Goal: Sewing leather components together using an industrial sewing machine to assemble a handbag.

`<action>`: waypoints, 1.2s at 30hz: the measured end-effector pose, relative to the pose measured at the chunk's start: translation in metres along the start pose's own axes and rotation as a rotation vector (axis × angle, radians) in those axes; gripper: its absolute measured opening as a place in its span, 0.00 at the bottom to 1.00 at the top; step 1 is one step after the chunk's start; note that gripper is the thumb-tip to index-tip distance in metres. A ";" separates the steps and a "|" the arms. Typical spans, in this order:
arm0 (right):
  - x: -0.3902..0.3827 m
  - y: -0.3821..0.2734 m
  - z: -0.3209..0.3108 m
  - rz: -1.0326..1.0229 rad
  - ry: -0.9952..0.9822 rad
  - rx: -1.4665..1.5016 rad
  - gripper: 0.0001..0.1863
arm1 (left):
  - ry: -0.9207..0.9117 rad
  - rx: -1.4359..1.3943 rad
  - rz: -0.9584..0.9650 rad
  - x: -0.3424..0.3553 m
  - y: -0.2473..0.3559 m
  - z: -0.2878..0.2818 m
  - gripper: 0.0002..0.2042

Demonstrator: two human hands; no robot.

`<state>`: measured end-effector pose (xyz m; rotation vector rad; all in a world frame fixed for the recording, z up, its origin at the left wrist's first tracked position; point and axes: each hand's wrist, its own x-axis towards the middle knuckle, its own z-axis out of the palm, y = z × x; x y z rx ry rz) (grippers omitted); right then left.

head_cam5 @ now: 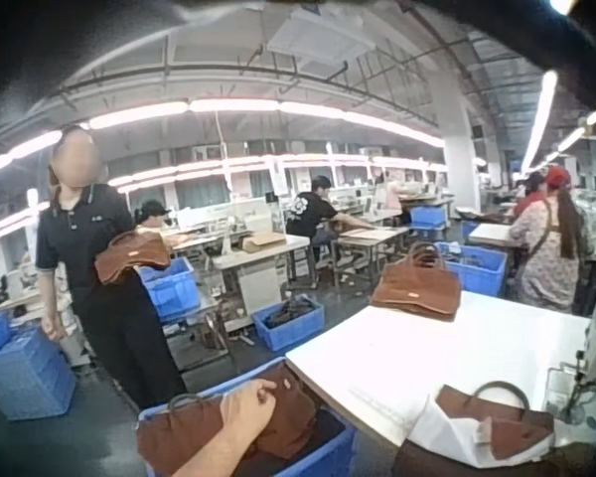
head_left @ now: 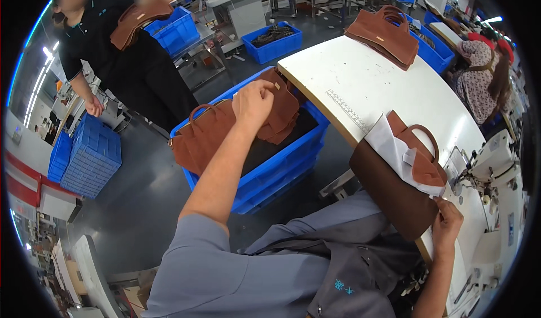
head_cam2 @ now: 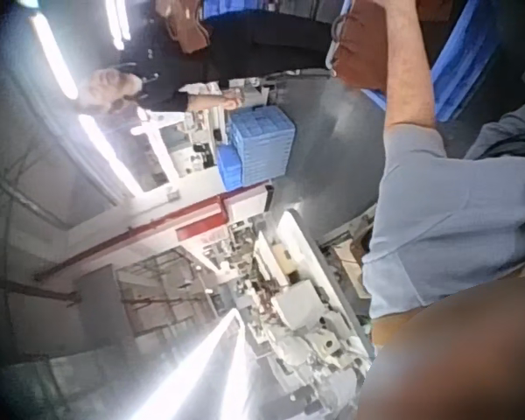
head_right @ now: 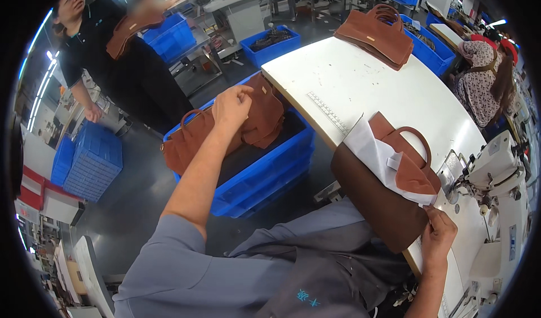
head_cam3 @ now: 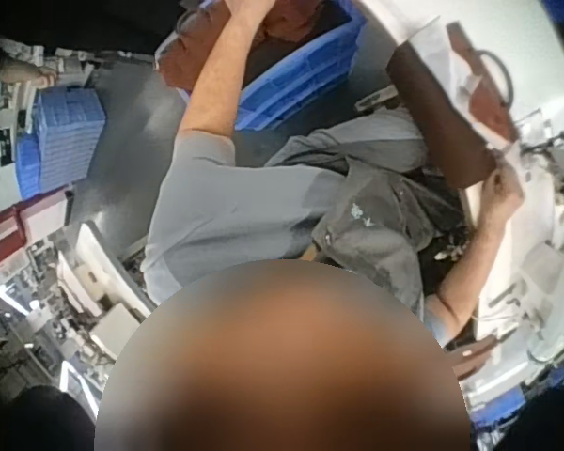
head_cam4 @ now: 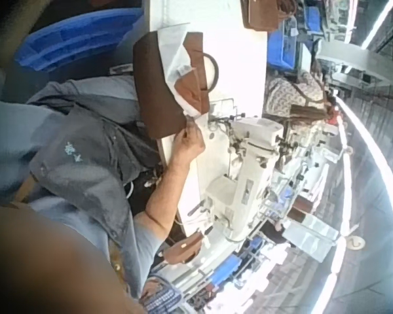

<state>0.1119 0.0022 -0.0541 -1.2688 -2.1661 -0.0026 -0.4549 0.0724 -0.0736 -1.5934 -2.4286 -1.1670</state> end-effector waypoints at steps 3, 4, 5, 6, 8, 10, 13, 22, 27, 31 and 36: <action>-0.002 -0.001 -0.003 0.060 -0.052 -0.019 0.20 | -0.134 0.083 -0.059 -0.010 0.021 -0.005 0.15; -0.002 -0.001 -0.004 0.119 -0.074 -0.068 0.20 | -0.205 0.087 -0.012 -0.017 0.033 -0.005 0.14; -0.001 -0.001 -0.004 0.099 -0.083 -0.051 0.20 | -0.167 -0.118 0.103 -0.035 0.050 0.002 0.13; -0.001 -0.002 -0.004 0.089 -0.065 -0.050 0.20 | -0.058 -0.268 0.306 -0.053 0.070 0.008 0.12; 0.003 -0.002 -0.001 0.062 -0.063 -0.042 0.20 | 0.126 -0.276 0.671 -0.081 0.110 0.009 0.06; 0.007 -0.003 0.000 -0.002 -0.047 -0.088 0.20 | -0.010 -0.468 0.760 -0.092 0.157 0.007 0.11; 0.008 -0.008 0.000 0.015 -0.040 -0.105 0.18 | -0.142 -0.406 1.015 -0.096 0.231 0.013 0.13; 0.001 -0.003 -0.008 -0.018 -0.049 -0.063 0.15 | -0.485 -0.518 1.125 -0.162 0.319 0.066 0.27; 0.007 -0.007 -0.007 -0.095 0.023 -0.080 0.18 | -0.456 -0.745 1.712 -0.213 0.259 0.048 0.16; 0.009 -0.009 -0.007 -0.128 0.034 -0.070 0.17 | -0.460 -0.671 1.521 -0.221 0.221 0.055 0.13; 0.005 -0.005 -0.003 -0.102 0.053 -0.082 0.16 | -0.439 -0.712 1.361 -0.229 0.226 0.062 0.10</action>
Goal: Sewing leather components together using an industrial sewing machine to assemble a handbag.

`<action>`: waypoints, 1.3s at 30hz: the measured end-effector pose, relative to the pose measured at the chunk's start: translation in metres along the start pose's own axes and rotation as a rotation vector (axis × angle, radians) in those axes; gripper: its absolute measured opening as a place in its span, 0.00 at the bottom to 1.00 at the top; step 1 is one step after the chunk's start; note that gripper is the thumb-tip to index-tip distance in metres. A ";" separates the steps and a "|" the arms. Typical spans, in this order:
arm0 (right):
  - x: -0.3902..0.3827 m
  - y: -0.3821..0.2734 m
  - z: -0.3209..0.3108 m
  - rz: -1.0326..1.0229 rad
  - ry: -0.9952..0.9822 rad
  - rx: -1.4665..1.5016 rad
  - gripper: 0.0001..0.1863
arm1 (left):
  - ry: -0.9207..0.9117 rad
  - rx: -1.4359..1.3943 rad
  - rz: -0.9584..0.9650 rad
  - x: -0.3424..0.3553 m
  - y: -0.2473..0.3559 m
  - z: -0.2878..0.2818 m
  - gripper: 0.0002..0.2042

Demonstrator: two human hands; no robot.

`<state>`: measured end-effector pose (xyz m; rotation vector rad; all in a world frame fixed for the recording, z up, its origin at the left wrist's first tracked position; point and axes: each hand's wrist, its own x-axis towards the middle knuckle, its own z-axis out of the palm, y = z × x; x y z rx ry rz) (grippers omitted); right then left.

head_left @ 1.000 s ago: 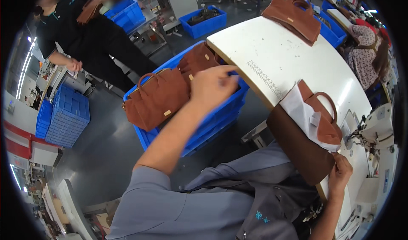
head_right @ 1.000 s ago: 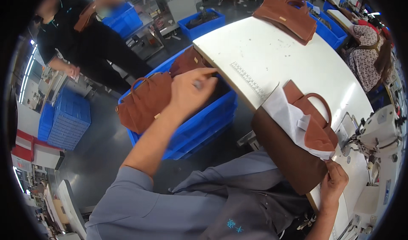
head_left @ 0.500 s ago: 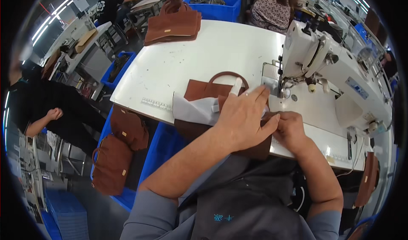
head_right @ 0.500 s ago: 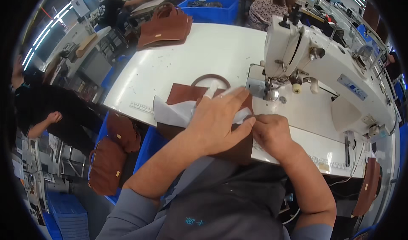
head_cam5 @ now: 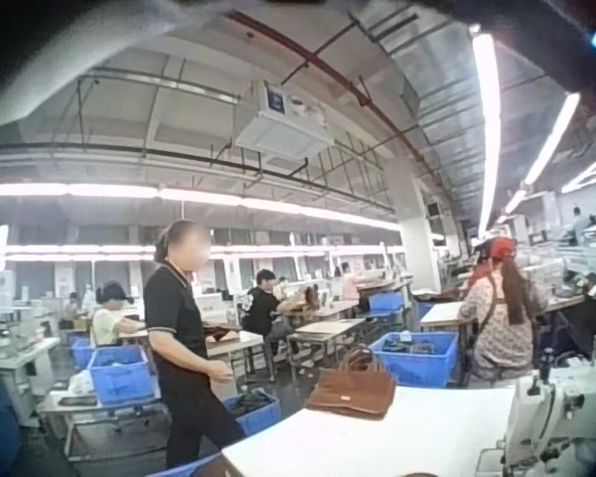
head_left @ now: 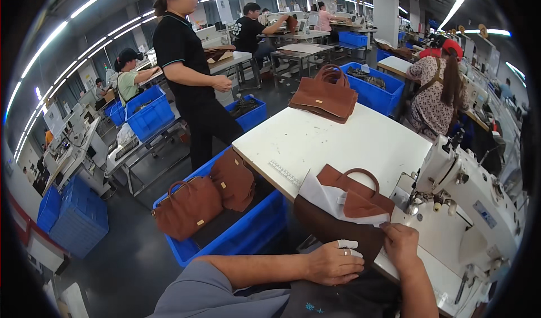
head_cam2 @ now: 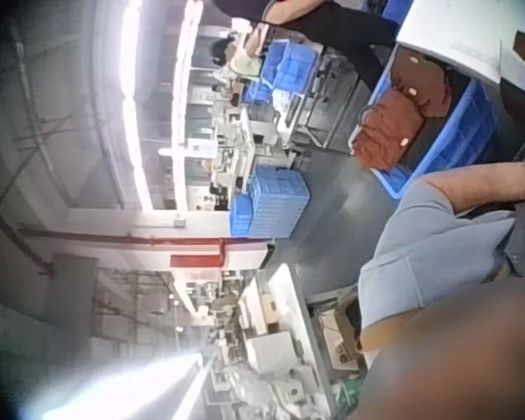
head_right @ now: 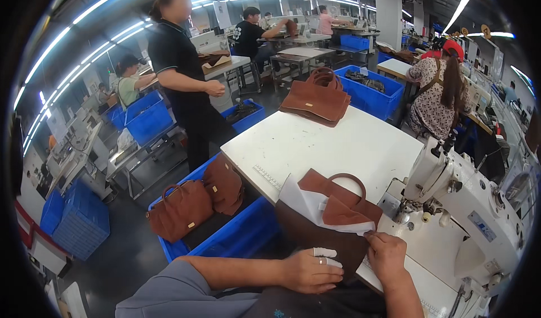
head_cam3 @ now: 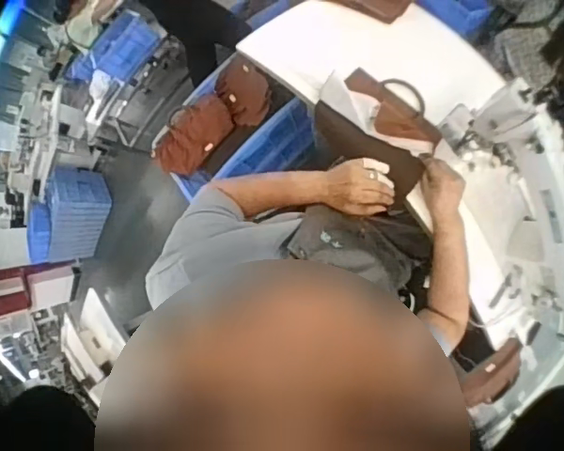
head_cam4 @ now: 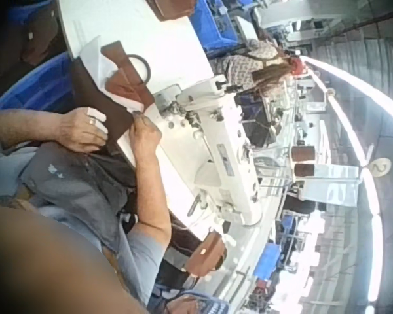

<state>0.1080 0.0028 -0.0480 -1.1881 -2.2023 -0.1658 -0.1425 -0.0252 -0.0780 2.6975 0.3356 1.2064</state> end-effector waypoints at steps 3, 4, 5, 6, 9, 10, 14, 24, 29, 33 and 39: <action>-0.002 0.000 0.001 0.011 -0.008 -0.016 0.15 | 0.040 0.014 0.011 0.012 0.000 0.002 0.10; -0.001 0.000 0.001 0.015 -0.008 -0.014 0.15 | 0.053 0.026 0.013 0.016 -0.002 0.002 0.09; -0.001 -0.001 0.000 0.021 -0.009 -0.010 0.15 | 0.076 0.021 0.028 0.019 -0.004 0.002 0.09; -0.001 -0.002 0.000 0.023 -0.008 -0.014 0.15 | 0.080 0.029 0.006 0.021 -0.006 0.002 0.09; 0.000 -0.003 0.000 0.027 -0.005 -0.001 0.14 | 0.093 0.045 -0.003 0.025 -0.014 0.002 0.09; 0.000 -0.003 0.000 0.027 -0.003 -0.002 0.14 | 0.101 0.057 -0.007 0.027 -0.015 0.002 0.09; 0.000 -0.001 0.002 0.020 0.009 0.011 0.13 | 0.125 0.092 -0.015 0.039 -0.023 -0.005 0.08; -0.001 -0.001 -0.001 0.033 -0.023 -0.014 0.14 | 0.168 0.302 -0.300 0.075 -0.054 -0.031 0.19; -0.001 0.001 0.000 0.013 -0.007 -0.009 0.14 | 0.124 0.263 -0.326 0.075 -0.062 -0.040 0.29; 0.000 -0.002 -0.002 0.032 -0.025 -0.017 0.14 | -0.089 0.429 -0.548 0.078 -0.068 -0.047 0.44; 0.005 -0.003 -0.006 0.054 -0.022 -0.014 0.13 | 0.159 0.362 -0.484 0.093 -0.098 -0.100 0.31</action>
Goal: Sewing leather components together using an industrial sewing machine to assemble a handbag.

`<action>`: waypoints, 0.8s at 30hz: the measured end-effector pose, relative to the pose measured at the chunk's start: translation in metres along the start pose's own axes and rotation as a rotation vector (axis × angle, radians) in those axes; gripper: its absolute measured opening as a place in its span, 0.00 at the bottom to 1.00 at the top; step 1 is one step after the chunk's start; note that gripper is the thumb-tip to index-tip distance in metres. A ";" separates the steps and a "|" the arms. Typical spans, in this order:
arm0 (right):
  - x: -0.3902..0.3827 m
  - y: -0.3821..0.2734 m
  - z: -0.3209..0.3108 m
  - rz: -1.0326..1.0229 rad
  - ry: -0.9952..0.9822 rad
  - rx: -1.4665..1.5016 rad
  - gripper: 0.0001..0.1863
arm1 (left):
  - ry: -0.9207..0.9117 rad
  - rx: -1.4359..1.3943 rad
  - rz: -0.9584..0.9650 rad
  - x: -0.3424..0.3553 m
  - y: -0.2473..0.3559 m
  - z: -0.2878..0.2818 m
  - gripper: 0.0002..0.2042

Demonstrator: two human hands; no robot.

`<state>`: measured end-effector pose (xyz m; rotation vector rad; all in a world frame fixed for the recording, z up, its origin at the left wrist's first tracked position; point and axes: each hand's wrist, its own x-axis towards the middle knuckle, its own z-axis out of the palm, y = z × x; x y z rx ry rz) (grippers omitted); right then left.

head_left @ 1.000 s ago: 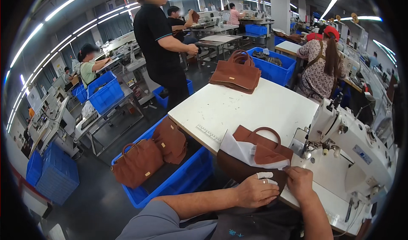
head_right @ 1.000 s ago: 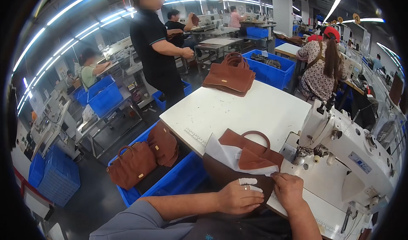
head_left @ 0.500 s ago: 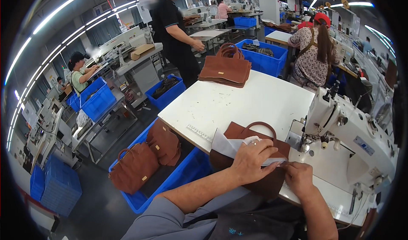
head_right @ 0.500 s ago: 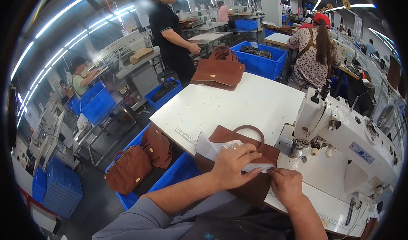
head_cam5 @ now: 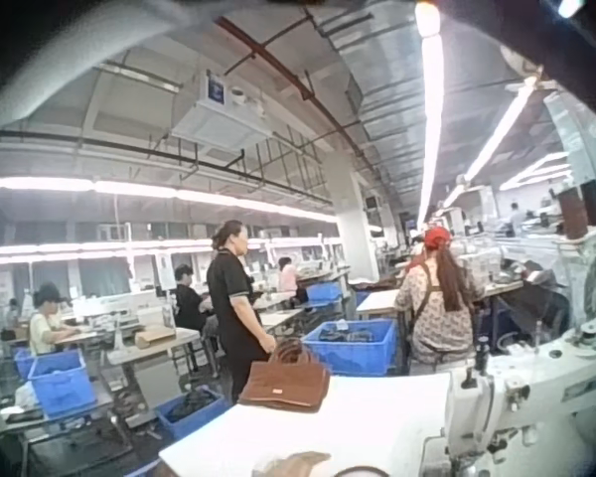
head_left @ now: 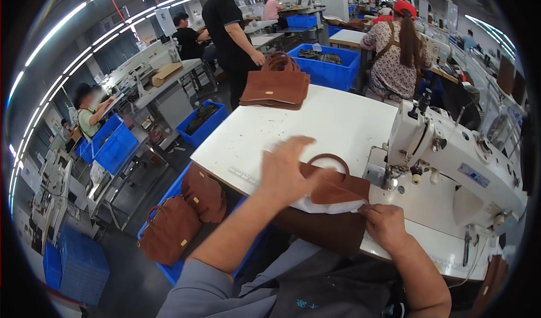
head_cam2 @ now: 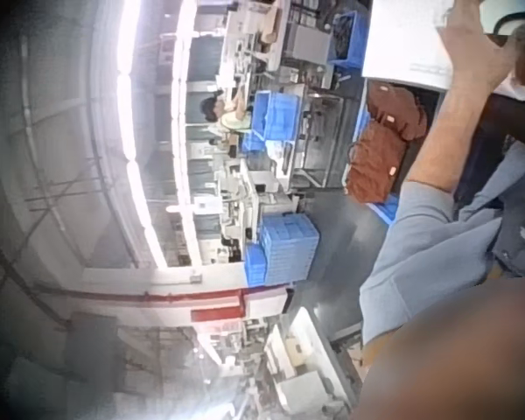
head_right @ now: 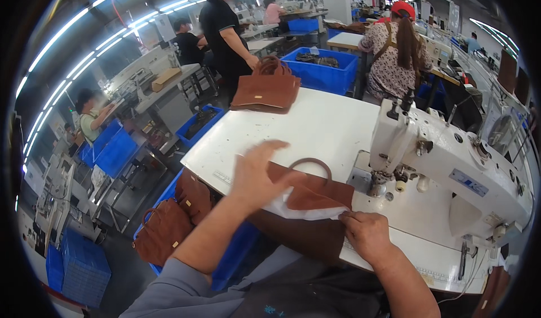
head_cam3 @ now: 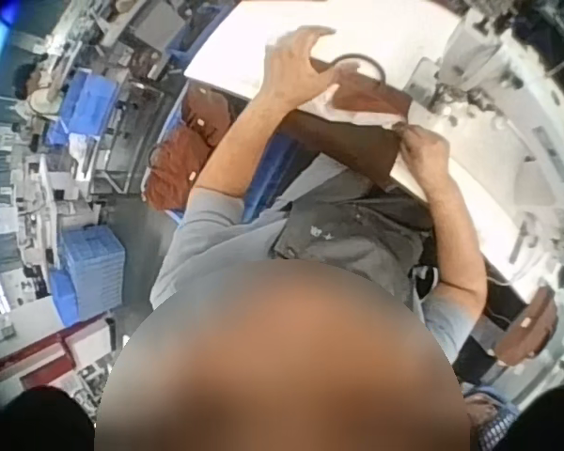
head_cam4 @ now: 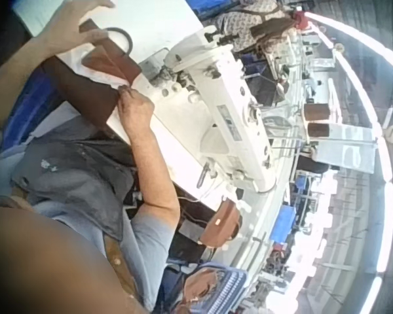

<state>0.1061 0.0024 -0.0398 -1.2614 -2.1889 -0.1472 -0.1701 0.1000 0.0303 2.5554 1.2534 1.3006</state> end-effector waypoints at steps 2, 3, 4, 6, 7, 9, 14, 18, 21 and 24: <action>-0.002 0.001 0.001 -0.035 0.005 0.020 0.13 | -0.020 0.132 -0.240 0.008 -0.020 -0.017 0.22; -0.004 0.000 0.002 -0.030 -0.011 0.017 0.13 | -0.004 -0.153 -0.453 0.012 -0.028 -0.021 0.25; -0.004 0.002 0.003 -0.030 -0.002 -0.004 0.13 | -0.035 -0.349 -0.530 0.010 -0.032 -0.025 0.29; -0.007 0.002 0.004 0.013 -0.043 0.001 0.13 | -0.045 -0.650 -0.297 -0.010 -0.016 -0.003 0.32; -0.007 0.003 0.004 0.007 -0.032 0.003 0.14 | -0.221 -0.826 -0.252 -0.023 -0.002 0.009 0.34; -0.006 0.002 0.003 0.007 -0.025 0.035 0.15 | -0.206 -1.266 -0.327 -0.037 0.026 0.040 0.38; -0.002 -0.003 -0.001 -0.013 -0.004 0.001 0.13 | -0.104 -1.534 -0.074 -0.055 0.046 0.050 0.33; -0.001 -0.002 0.002 -0.026 0.018 -0.029 0.13 | 0.006 -1.125 -0.274 -0.069 0.013 0.017 0.24; -0.002 0.001 0.003 -0.025 0.010 -0.028 0.13 | -0.023 -0.588 -0.128 -0.079 0.010 0.012 0.10; -0.005 0.000 0.004 -0.024 0.005 -0.023 0.12 | 0.110 -0.352 -0.045 -0.069 0.006 0.011 0.11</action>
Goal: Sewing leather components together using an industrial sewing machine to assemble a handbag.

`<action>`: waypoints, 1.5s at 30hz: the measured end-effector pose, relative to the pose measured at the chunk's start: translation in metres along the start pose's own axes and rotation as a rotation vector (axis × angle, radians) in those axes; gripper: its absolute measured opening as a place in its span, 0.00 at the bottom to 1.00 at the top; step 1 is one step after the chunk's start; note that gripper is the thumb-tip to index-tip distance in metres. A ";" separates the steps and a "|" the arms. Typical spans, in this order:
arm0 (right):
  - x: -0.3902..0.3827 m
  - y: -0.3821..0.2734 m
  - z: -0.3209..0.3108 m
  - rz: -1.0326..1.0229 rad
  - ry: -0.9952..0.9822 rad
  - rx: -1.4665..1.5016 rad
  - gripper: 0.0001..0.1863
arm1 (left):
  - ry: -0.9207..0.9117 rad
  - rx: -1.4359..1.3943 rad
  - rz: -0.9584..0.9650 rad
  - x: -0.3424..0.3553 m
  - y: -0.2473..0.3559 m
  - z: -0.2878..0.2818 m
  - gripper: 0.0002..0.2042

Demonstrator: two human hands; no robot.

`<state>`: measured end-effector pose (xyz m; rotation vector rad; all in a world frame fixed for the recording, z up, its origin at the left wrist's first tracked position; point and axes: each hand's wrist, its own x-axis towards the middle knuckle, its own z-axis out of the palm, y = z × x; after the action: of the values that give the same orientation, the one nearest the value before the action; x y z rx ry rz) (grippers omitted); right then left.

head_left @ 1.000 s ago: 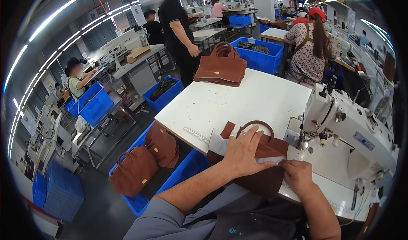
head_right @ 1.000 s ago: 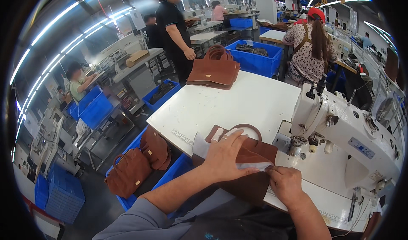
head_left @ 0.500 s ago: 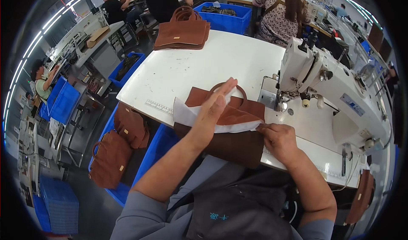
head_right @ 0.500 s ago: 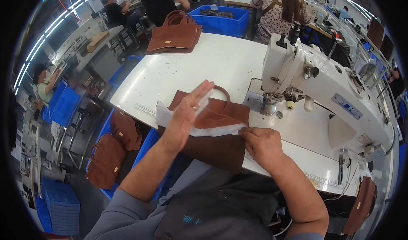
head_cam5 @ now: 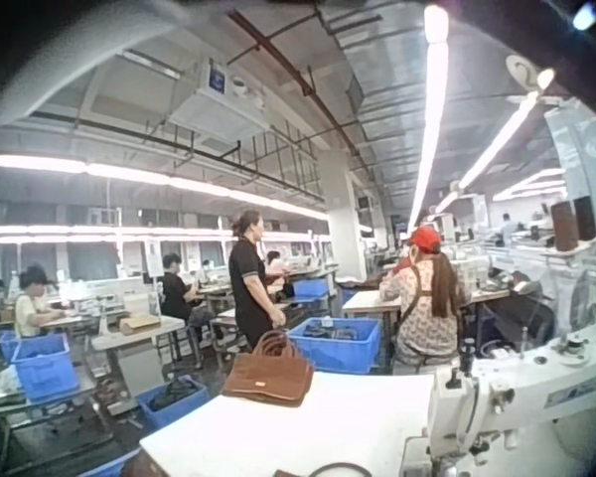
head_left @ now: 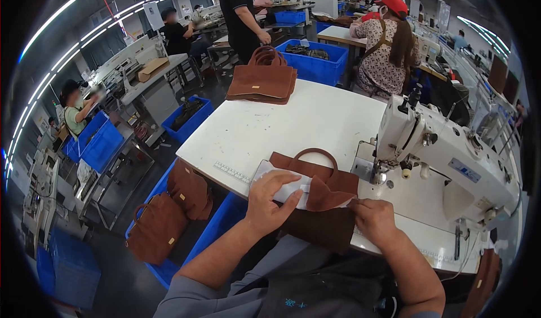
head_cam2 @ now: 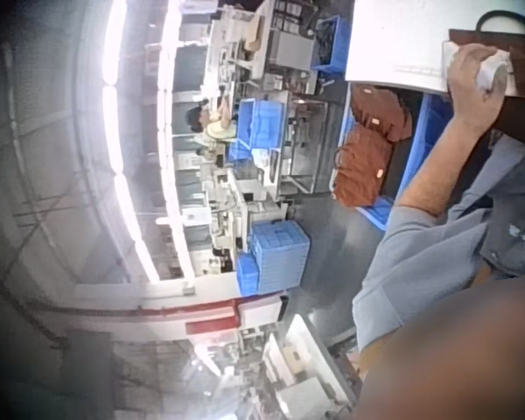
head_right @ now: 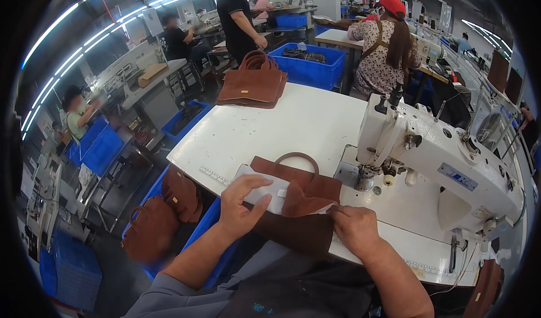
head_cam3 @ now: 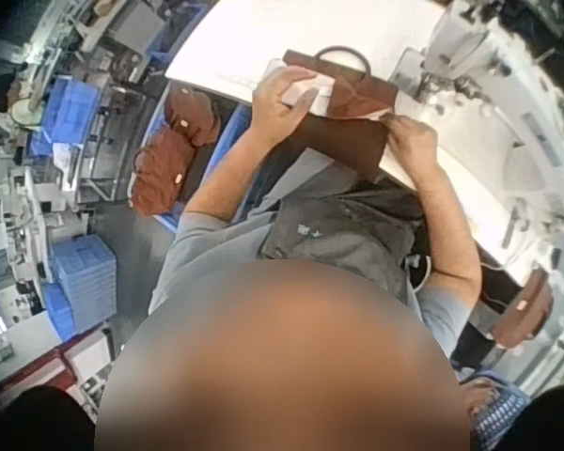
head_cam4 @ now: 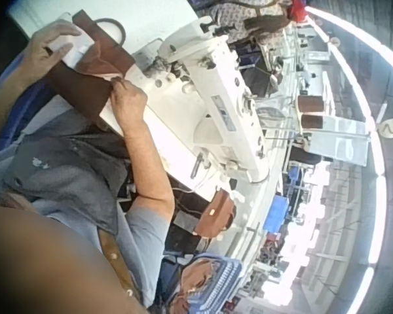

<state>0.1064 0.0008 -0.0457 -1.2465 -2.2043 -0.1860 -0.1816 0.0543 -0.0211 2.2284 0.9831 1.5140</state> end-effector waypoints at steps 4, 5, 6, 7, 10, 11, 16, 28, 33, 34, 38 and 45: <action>0.000 0.000 0.000 0.003 0.015 0.001 0.13 | -0.077 0.168 0.007 0.028 -0.009 0.001 0.16; 0.000 0.000 0.000 0.000 0.025 -0.002 0.13 | -0.164 0.218 -0.008 0.032 -0.011 0.003 0.22; 0.000 0.000 0.000 -0.002 0.036 0.002 0.12 | -0.146 0.214 -0.003 0.033 -0.013 0.005 0.22; 0.000 0.000 0.000 -0.004 0.045 0.010 0.12 | -0.217 0.268 -0.008 0.034 -0.014 0.007 0.23; 0.001 -0.001 0.000 -0.005 0.034 0.003 0.12 | -0.300 0.308 0.019 0.031 -0.017 0.008 0.25; 0.002 -0.001 0.000 -0.010 0.027 0.005 0.12 | -0.343 0.295 0.045 0.030 -0.019 0.006 0.26; 0.001 -0.001 0.000 0.018 -0.015 0.007 0.15 | -0.065 0.329 -0.052 0.027 -0.034 -0.034 0.23; 0.014 -0.010 0.000 -0.121 -0.028 -0.045 0.14 | -0.462 0.394 0.125 0.035 -0.035 -0.007 0.33; 0.028 -0.007 0.015 -0.210 -0.115 -0.093 0.13 | -0.419 0.509 0.148 0.029 -0.057 -0.010 0.34; 0.031 -0.006 0.017 -0.226 -0.109 -0.096 0.13 | -0.496 0.585 0.154 0.025 -0.060 -0.012 0.34; 0.046 -0.010 0.028 -0.253 -0.036 -0.042 0.05 | -0.486 0.741 0.144 0.021 -0.066 -0.023 0.32; 0.067 -0.013 0.040 -0.258 -0.059 -0.084 0.07 | -0.528 0.659 0.046 0.026 -0.070 -0.039 0.32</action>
<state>0.0530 0.0591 -0.0390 -1.0186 -2.4268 -0.3510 -0.2375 0.1165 -0.0259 2.8732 1.3754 0.5635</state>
